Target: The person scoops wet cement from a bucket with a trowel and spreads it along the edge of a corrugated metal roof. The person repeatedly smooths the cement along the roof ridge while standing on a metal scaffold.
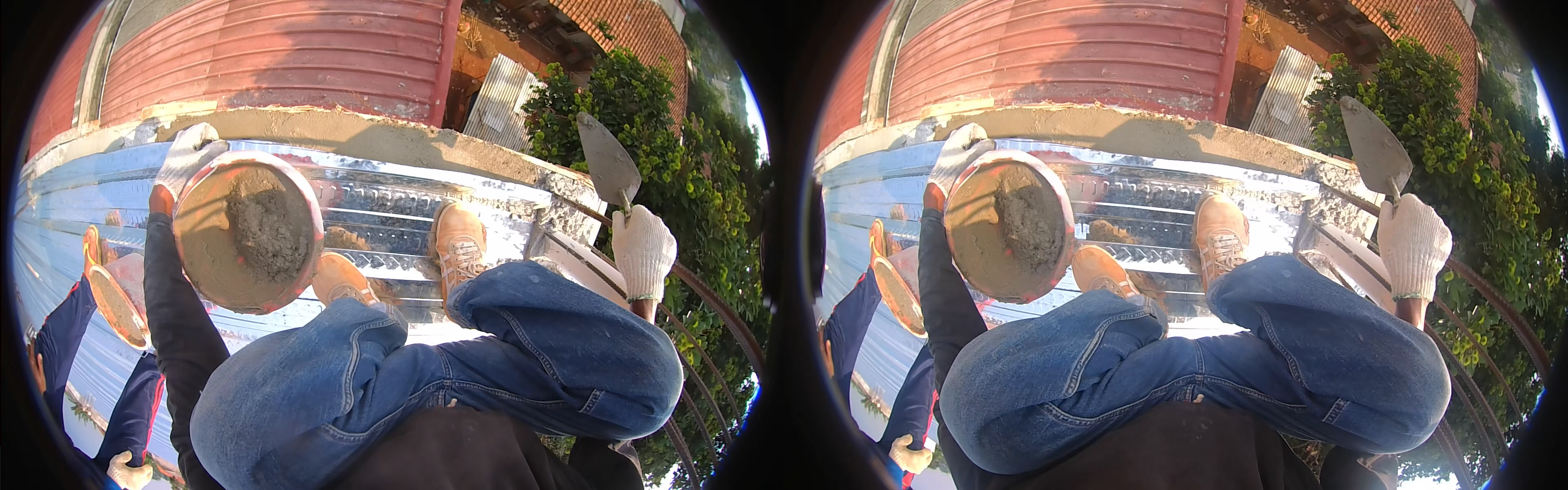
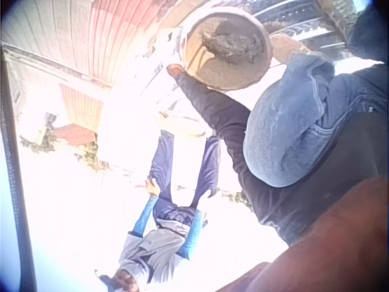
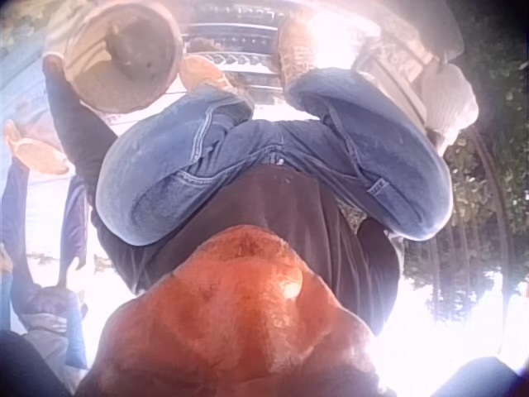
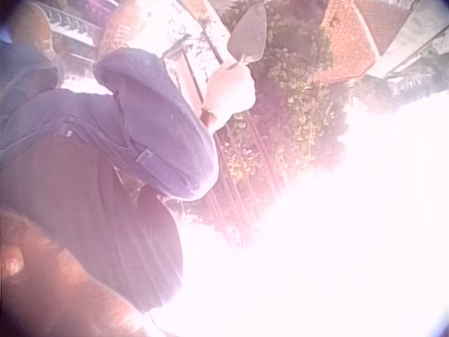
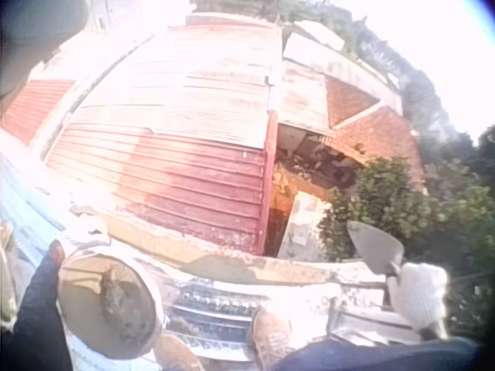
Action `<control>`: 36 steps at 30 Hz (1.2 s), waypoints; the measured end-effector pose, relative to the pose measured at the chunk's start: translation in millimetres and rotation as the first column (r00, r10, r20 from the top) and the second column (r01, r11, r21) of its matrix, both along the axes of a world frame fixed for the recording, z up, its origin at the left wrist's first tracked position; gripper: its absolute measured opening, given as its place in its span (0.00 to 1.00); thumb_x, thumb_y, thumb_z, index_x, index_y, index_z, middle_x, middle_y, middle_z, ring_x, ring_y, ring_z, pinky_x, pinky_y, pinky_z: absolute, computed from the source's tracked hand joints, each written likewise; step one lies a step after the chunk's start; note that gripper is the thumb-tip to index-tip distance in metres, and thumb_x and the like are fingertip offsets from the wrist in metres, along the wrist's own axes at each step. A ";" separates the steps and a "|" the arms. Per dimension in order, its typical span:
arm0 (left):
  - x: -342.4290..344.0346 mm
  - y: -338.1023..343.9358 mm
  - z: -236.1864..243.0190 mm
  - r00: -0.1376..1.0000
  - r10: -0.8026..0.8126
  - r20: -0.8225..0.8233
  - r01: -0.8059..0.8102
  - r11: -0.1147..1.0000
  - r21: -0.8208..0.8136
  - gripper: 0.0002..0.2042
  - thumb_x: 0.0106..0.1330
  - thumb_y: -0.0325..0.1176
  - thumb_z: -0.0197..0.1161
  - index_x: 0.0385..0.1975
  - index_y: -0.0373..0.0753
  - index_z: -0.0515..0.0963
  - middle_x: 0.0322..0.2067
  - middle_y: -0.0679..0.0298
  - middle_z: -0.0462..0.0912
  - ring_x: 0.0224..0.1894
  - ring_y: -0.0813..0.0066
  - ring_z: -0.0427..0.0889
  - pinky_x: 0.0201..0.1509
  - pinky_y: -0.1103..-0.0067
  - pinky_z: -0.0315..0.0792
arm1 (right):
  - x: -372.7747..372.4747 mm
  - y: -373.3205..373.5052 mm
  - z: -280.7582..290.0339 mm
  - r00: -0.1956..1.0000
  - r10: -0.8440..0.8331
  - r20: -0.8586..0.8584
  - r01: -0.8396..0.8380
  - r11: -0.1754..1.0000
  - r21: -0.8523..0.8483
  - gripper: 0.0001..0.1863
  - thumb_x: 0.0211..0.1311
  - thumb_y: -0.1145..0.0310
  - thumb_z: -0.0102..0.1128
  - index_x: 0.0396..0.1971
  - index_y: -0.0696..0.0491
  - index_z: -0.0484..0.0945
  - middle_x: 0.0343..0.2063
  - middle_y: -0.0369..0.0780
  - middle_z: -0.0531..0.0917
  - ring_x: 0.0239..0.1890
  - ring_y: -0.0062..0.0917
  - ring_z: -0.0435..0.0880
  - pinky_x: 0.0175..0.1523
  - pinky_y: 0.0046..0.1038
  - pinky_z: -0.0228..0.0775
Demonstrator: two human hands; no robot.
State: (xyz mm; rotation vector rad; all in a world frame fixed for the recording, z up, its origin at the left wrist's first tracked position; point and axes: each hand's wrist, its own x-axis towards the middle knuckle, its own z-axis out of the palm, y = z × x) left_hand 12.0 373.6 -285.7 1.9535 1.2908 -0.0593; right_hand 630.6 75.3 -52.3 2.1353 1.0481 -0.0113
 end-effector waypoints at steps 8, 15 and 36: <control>-5.9 -2.7 4.2 0.999 -0.024 -0.041 0.026 0.998 0.056 0.11 0.73 0.38 0.72 0.41 0.37 0.82 0.38 0.58 0.82 0.44 0.62 0.80 0.53 0.67 0.75 | 7.4 -6.1 -7.5 0.998 0.059 -0.023 -0.058 0.998 0.030 0.24 0.78 0.48 0.63 0.35 0.56 0.89 0.31 0.53 0.90 0.38 0.51 0.93 0.45 0.49 0.85; 6.0 -3.4 6.3 0.999 -0.038 -0.038 0.040 0.999 0.030 0.12 0.72 0.40 0.72 0.44 0.38 0.82 0.42 0.57 0.81 0.51 0.56 0.80 0.59 0.64 0.74 | 6.3 -6.5 -0.8 0.999 0.041 -0.004 -0.041 0.999 0.022 0.24 0.79 0.47 0.63 0.35 0.55 0.88 0.30 0.52 0.90 0.37 0.49 0.93 0.45 0.49 0.84; 4.4 -4.8 5.2 0.998 -0.006 -0.059 0.009 0.998 0.062 0.12 0.73 0.40 0.72 0.41 0.37 0.82 0.39 0.58 0.81 0.47 0.59 0.81 0.56 0.66 0.75 | 1.3 -0.7 -0.5 1.000 -0.001 0.001 0.001 1.000 -0.015 0.24 0.80 0.48 0.62 0.38 0.56 0.91 0.33 0.52 0.91 0.41 0.49 0.95 0.48 0.48 0.86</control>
